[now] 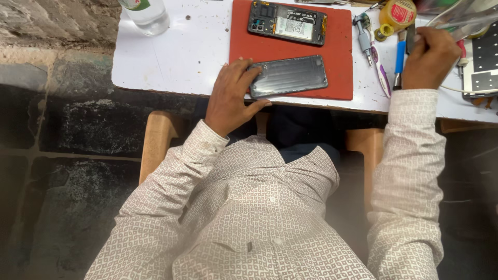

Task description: The person cleans the back cover of a smartphone with a cloth, then applies adhesive to the phone's internal frame and aligns the back cover onto the device. The person handles a second smartphone and various tools on the workbench.

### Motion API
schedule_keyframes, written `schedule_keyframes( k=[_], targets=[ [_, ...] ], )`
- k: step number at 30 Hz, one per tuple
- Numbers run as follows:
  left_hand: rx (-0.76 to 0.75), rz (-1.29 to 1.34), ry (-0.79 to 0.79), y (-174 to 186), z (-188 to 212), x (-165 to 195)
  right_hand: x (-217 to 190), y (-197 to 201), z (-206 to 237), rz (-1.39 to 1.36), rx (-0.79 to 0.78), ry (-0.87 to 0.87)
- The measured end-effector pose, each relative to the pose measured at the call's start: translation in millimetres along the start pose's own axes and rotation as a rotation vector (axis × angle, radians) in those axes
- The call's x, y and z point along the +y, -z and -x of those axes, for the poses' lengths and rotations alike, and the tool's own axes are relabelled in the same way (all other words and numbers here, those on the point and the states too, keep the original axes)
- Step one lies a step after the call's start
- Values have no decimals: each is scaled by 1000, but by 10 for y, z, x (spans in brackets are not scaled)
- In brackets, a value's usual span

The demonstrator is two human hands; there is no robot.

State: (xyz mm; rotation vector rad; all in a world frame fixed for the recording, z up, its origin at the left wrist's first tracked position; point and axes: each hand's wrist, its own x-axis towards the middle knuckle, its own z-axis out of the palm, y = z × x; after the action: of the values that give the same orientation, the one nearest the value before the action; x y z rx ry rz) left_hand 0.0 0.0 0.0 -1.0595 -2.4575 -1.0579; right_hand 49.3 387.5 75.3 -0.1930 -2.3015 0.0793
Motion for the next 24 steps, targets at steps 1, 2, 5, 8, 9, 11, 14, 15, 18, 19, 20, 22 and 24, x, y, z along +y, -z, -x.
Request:
schedule_keyframes(
  k=[1,2,5,8,9,11,14,15,18,19,20,22,24],
  targets=[
    [26,13,-10,-11,20,23,9,60,18,-96,32,-1],
    [53,25,-20,-21,37,43,-12,106,45,-193,64,-2],
    [77,51,-35,-56,64,86,-273,116,219,-681,-8,-206],
    [107,-6,-109,-104,75,114,-763,-1,504,-1149,-163,-375],
    [122,-40,-145,-114,84,115,-941,-42,608,-1113,-214,-377],
    [85,-73,-126,-139,99,99,-1218,-150,700,-1122,-284,-387],
    [94,-92,-139,-179,140,64,-1416,-264,710,-1173,-318,-359],
    [107,-92,-150,-197,151,56,-1451,-288,708,-1177,-326,-342],
    [113,-187,-161,-258,162,66,-1553,-331,685,-1051,-330,-297],
    [105,-187,-158,-260,166,61,-1591,-323,688,-999,-294,-283],
    [99,-187,-154,-261,162,54,-1629,-302,694,-947,-259,-267],
    [94,-184,-156,-250,145,66,-1701,-237,695,-794,-195,-222],
    [93,-181,-165,-247,143,74,-1785,-194,700,-597,-140,-169]
  ],
)
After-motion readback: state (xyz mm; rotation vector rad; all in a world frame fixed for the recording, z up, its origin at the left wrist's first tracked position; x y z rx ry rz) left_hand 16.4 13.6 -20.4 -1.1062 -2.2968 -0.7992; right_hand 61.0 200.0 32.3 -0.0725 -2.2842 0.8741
